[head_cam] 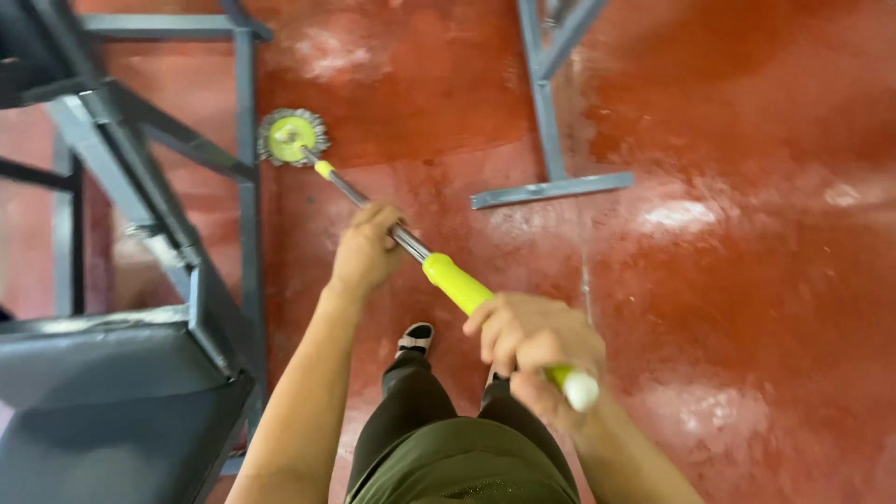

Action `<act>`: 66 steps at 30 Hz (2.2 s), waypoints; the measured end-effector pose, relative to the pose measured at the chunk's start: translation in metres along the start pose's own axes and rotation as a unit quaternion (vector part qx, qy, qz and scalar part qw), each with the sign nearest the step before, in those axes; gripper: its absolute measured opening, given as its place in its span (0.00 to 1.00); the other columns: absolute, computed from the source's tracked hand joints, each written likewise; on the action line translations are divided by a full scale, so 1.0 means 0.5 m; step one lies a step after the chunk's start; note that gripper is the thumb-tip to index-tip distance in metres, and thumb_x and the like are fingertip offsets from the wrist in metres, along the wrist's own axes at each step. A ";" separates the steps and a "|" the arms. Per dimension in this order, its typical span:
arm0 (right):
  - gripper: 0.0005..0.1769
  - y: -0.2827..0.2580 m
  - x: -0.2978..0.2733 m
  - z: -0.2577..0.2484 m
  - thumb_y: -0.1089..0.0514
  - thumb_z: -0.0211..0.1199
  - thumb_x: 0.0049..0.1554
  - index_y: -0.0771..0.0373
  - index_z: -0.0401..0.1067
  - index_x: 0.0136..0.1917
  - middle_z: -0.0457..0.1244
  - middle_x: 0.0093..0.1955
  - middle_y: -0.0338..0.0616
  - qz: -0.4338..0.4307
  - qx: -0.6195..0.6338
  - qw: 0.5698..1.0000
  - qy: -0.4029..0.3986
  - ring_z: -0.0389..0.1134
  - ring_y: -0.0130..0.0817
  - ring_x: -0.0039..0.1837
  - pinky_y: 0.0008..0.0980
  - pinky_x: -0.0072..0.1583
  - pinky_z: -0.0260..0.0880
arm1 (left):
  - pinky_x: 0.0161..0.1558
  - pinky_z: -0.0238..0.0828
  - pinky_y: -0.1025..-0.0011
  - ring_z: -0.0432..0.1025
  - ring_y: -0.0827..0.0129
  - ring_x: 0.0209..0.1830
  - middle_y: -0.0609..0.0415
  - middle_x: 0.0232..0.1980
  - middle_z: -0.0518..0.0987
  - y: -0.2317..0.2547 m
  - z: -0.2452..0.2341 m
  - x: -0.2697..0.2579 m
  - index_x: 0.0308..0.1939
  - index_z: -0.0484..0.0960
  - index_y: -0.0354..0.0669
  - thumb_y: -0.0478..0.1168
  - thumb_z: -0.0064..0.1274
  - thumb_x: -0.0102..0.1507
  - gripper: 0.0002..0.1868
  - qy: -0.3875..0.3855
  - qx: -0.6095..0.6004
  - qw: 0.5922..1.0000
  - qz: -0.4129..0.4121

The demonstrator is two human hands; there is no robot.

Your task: Mopping the floor of a gym area.

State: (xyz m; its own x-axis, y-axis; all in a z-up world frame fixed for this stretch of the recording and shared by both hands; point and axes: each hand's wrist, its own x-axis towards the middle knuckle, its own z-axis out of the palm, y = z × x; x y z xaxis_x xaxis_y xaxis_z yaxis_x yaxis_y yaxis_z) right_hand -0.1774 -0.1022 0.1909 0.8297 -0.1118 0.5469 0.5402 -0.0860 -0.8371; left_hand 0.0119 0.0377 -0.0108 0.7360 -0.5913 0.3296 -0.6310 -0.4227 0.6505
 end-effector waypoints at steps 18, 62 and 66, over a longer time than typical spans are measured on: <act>0.05 -0.365 -0.520 -0.413 0.58 0.48 0.58 0.55 0.61 0.39 0.55 0.26 0.36 -0.019 -0.144 0.966 0.214 0.53 0.29 0.31 0.37 0.42 0.67 | 0.64 0.60 0.53 0.72 0.49 0.46 0.46 0.39 0.79 0.619 0.592 -0.131 0.37 0.82 0.46 0.35 0.61 0.51 0.11 -0.082 -0.106 0.984 0.116; 0.16 -0.288 -0.478 -0.057 0.56 0.57 0.61 0.61 0.62 0.32 0.62 0.30 0.41 0.021 0.016 0.999 0.046 0.62 0.37 0.35 0.44 0.51 0.71 | 0.50 0.73 0.60 0.71 0.53 0.48 0.54 0.41 0.81 0.244 0.217 -0.412 0.34 0.82 0.48 0.40 0.58 0.61 0.02 -0.065 0.064 0.995 -0.028; 0.14 -0.391 -0.597 -0.159 0.55 0.55 0.62 0.59 0.62 0.35 0.60 0.29 0.40 0.015 -0.012 0.994 0.106 0.59 0.33 0.33 0.43 0.47 0.68 | 0.69 0.62 0.56 0.75 0.51 0.37 0.48 0.34 0.80 0.415 0.333 -0.435 0.32 0.78 0.43 0.37 0.56 0.62 0.04 -0.071 0.009 0.997 0.041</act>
State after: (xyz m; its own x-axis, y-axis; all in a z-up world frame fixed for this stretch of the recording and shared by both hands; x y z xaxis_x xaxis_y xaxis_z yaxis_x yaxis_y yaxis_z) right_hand -0.5417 -0.1305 0.1921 0.7960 -0.3206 0.5133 0.5094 -0.1031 -0.8543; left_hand -0.3199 -0.0357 -0.0612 0.6403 -0.7153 0.2801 -0.6926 -0.3799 0.6131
